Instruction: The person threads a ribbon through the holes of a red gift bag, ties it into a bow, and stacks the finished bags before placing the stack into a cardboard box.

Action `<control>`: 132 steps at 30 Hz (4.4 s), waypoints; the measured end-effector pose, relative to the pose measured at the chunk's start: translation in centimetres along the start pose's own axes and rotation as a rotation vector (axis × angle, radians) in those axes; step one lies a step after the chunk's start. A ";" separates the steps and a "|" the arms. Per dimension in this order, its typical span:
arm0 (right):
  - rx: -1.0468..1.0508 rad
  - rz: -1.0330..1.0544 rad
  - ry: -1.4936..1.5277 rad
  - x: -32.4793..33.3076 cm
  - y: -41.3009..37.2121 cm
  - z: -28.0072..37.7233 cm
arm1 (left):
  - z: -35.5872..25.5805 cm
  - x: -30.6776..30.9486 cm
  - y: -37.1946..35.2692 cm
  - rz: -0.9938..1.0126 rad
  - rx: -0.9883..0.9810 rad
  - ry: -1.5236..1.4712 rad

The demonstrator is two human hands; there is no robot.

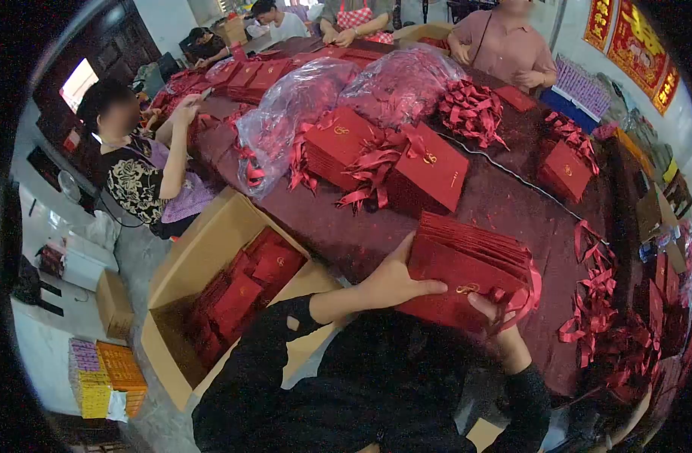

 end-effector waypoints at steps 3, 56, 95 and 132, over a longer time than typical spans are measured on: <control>-0.193 0.045 0.159 0.1 -1.4 -2.8 | 0.2 -0.1 -0.6 0.062 0.039 0.046; -0.320 -0.266 0.434 5.9 -5.2 -6.2 | -7.3 43.7 -11.4 -1.065 -0.578 -0.931; 0.057 0.008 0.815 2.3 -5.0 -4.9 | 7.5 -5.4 -3.0 -0.438 0.011 -0.607; -0.019 -0.427 -0.526 5.5 -7.3 -6.1 | 11.4 -2.1 -3.1 -0.534 0.247 -0.446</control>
Point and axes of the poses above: each hand's wrist, its own y-axis towards the middle knuckle, its own x-axis out of the back of the hand, z = x × y, the point moved 10 cm from there along y, towards the middle knuckle, and after that the axes turned 10 degrees about -y, right-handed, at the moved point
